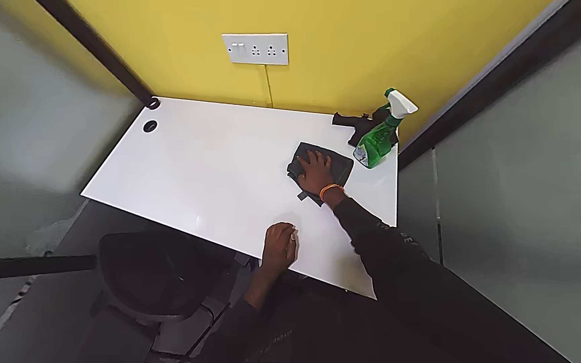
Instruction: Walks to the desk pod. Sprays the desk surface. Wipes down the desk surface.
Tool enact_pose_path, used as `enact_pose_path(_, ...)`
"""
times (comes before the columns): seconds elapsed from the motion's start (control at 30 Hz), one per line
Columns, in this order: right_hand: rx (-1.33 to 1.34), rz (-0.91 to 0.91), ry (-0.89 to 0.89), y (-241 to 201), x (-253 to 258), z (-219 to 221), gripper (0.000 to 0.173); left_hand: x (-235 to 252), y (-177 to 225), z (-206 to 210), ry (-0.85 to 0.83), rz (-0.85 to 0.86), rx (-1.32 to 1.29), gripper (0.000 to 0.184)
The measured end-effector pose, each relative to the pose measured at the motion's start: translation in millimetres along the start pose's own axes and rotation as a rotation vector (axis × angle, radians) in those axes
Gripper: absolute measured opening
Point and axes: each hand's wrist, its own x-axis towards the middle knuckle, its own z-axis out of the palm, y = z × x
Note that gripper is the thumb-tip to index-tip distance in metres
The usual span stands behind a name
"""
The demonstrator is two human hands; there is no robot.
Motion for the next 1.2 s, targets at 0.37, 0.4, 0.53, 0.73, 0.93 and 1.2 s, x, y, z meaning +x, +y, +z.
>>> enact_pose_path(0.37,0.193,-0.52,-0.214,-88.1,-144.5,28.2,0.073,-4.4,0.7,-12.5,0.178,-0.006,-0.137,0.036)
enact_pose_path(0.4,0.24,-0.544,-0.223,-93.1,-153.6,33.3,0.069,-5.2,1.8,-17.1,0.19,-0.015,-0.155,0.035)
enact_pose_path(0.53,0.159,-0.583,-0.321,-107.6,-151.1,34.3,0.076,-17.5,-1.9,-40.7,0.249,-0.042,-0.186,0.032)
enact_pose_path(0.73,0.013,-0.73,-0.383,-135.7,-114.8,37.6,0.069,-39.7,-54.8,-91.7,0.318,-0.209,0.0,0.039)
enact_pose_path(0.93,-0.003,-0.871,-0.424,-205.6,-63.0,55.6,0.068,-59.2,-119.2,-146.5,0.395,-0.381,0.15,0.035)
enact_pose_path(1.2,0.025,-0.942,-0.464,-321.9,-18.2,85.5,0.068,-74.9,-173.9,-193.3,0.453,-0.464,0.154,0.032)
